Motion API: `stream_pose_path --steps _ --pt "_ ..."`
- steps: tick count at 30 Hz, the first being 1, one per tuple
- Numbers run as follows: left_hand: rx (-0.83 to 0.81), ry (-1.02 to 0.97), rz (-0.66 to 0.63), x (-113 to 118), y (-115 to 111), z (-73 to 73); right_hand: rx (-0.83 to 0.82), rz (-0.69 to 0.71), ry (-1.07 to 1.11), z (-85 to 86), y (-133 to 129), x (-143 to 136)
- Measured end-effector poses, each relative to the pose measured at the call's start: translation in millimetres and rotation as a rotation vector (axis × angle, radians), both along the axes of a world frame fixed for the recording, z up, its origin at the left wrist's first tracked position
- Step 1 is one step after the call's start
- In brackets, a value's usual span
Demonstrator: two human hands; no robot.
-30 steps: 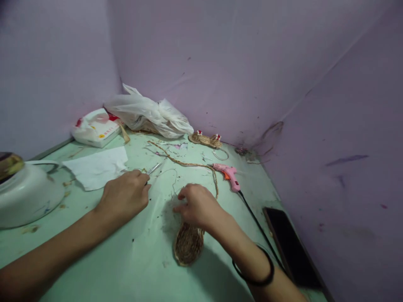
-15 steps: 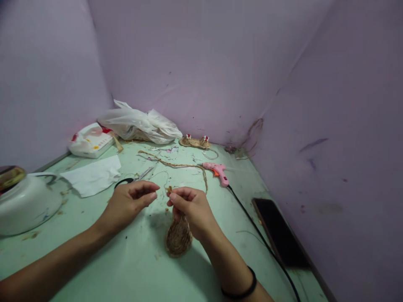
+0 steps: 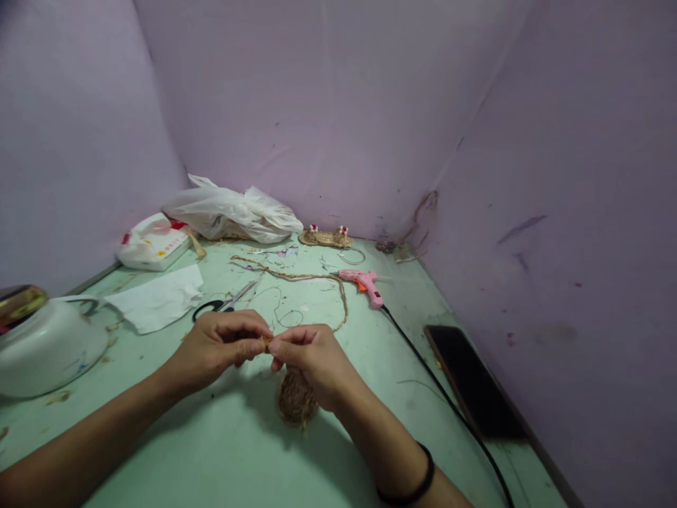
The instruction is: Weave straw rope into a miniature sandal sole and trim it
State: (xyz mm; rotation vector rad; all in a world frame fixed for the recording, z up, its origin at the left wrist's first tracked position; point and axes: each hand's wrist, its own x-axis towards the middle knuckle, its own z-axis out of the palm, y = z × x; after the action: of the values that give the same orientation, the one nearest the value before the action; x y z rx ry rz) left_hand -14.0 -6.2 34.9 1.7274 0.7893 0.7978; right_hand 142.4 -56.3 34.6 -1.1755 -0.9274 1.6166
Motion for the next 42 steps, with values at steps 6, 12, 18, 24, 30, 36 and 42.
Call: stream_pose_path --steps 6,12,18,24,30,36,42 --pt "0.251 0.058 0.028 -2 -5 -1.9 -0.014 -0.062 0.004 -6.7 1 -5" --pt "0.198 -0.007 0.017 0 -8 -7.9 -0.024 -0.027 0.047 -9.3 1 -7" --pt "-0.046 -0.206 -0.006 1 -7 -14.9 0.018 -0.068 0.007 -8.8 -1 -7" --pt "-0.308 -0.343 -0.076 3 -10 -26.2 -0.031 0.004 0.007 -10.8 -1 -6" --pt "-0.277 -0.120 -0.069 -9 6 -4.2 0.040 -0.095 -0.016 -8.4 -4 6" --pt "0.133 0.261 0.329 -5 47 25.3 0.183 -0.525 0.083 11.4 0 47" --pt "0.336 0.777 0.079 24 54 0.5 0.202 -0.645 0.133 2.9 7 54"
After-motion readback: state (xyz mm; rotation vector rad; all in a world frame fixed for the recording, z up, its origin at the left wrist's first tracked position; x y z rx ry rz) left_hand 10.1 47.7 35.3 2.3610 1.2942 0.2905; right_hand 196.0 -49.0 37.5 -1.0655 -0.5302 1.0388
